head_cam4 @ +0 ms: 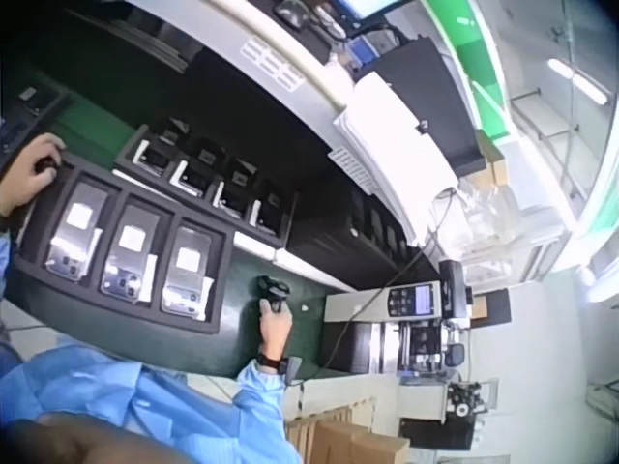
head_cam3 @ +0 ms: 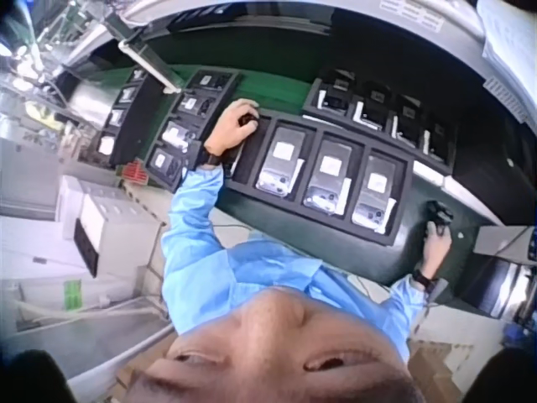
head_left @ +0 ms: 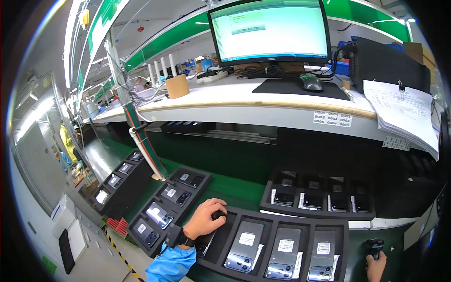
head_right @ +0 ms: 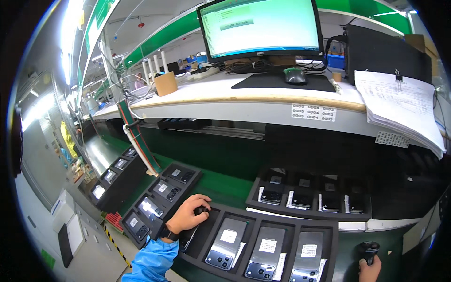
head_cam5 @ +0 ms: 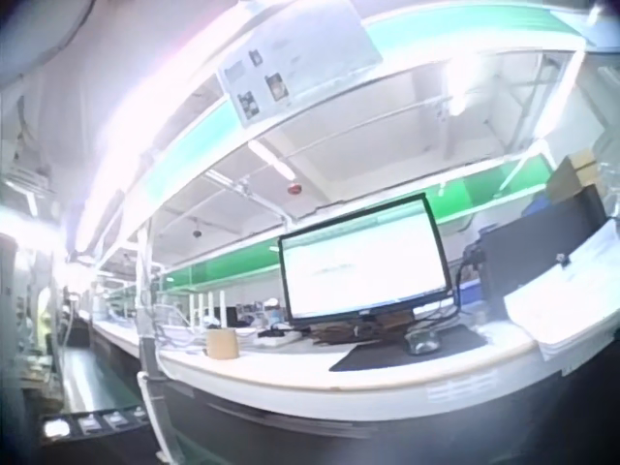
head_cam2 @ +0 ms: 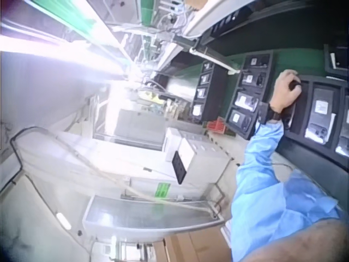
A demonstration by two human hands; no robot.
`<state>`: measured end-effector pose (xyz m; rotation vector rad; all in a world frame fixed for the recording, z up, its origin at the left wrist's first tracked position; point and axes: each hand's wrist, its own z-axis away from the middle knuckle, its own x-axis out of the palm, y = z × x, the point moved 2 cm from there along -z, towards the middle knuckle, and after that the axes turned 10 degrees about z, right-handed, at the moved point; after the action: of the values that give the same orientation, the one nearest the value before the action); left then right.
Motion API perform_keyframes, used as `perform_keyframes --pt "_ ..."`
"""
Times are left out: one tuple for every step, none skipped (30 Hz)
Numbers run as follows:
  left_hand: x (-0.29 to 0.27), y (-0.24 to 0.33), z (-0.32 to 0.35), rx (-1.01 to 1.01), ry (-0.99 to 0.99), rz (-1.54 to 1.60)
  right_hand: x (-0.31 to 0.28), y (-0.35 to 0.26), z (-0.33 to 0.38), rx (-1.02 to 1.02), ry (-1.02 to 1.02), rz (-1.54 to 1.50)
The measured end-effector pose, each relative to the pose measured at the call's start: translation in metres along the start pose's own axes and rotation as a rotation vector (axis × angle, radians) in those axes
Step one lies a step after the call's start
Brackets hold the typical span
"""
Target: Scanning barcodes on electronic handheld devices and placing them into tray inserts.
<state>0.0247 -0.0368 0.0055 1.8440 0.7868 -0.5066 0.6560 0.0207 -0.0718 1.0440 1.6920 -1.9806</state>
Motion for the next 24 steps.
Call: perform_keyframes --pt "0.000 0.001 0.001 0.012 0.001 0.003 0.001 0.003 -0.002 -0.008 -0.017 -0.004" --pt "-0.001 0.001 0.001 0.012 0.005 0.011 0.004 0.007 -0.004 0.015 -0.021 -0.049" --pt "-0.001 0.001 0.001 0.022 0.013 0.026 0.007 0.012 -0.006 0.042 -0.019 -0.090" --pt "0.000 0.000 0.000 0.026 0.017 0.036 0.008 0.014 -0.007 0.000 0.082 -0.128" --pt "0.000 -0.001 -0.001 0.030 0.016 0.051 0.012 0.016 -0.010 -0.020 0.090 -0.071" --pt "0.003 -0.001 -0.002 0.015 0.016 0.069 0.012 0.018 -0.011 0.009 0.083 -0.050" --pt "0.000 -0.001 0.000 -0.017 0.019 0.056 0.015 0.017 -0.011 0.029 0.049 -0.041" --pt "0.000 0.000 0.001 -0.015 0.020 0.064 0.014 0.016 -0.009 0.029 0.060 -0.069" --pt "0.000 0.001 0.000 -0.013 0.024 0.064 0.013 0.013 -0.008 0.024 0.068 -0.100" --pt "-0.001 0.002 0.001 0.007 0.027 0.055 0.011 0.010 -0.007 0.039 0.085 -0.131" --pt "0.000 0.002 0.000 0.031 0.028 0.032 0.009 0.005 -0.004 0.030 0.066 -0.090" --pt "-0.001 0.002 0.000 0.041 0.038 0.032 0.007 0.000 -0.002 -0.006 0.052 -0.016" --pt "0.000 0.002 0.000 0.053 0.050 0.034 0.003 -0.005 0.000 -0.043 0.046 0.059" --pt "0.000 0.001 0.000 0.035 0.044 0.041 0.001 -0.008 0.002 -0.041 0.031 0.020" --pt "0.000 0.001 0.000 0.031 0.052 0.035 -0.001 -0.011 0.003 -0.048 0.024 0.018" --pt "0.000 0.000 0.000 0.019 0.046 0.038 -0.002 -0.013 0.004 -0.040 0.017 0.036" --pt "0.001 0.000 0.000 0.011 0.036 0.044 -0.004 -0.015 0.005 -0.029 0.011 0.053" --pt "0.001 0.000 0.000 0.016 0.031 0.020 -0.005 -0.016 0.005 -0.028 0.007 0.057" --pt "0.001 0.001 0.001 0.013 0.028 0.021 -0.005 -0.017 0.006 -0.030 -0.003 0.051" --pt "0.001 0.001 0.001 0.010 0.033 0.022 -0.005 -0.018 0.006 -0.032 -0.012 0.046" --pt "0.001 0.001 0.001 0.008 0.037 0.025 -0.005 -0.019 0.007 -0.027 -0.012 0.049" --pt "0.001 0.002 0.001 0.001 0.040 0.028 -0.005 -0.020 0.008 -0.018 -0.024 0.005" --pt "0.001 0.002 0.001 0.007 0.039 0.034 -0.005 -0.022 0.008 -0.011 -0.031 -0.040" --pt "0.001 0.002 0.000 -0.001 0.023 0.013 -0.006 -0.024 0.009 -0.014 -0.022 -0.039"
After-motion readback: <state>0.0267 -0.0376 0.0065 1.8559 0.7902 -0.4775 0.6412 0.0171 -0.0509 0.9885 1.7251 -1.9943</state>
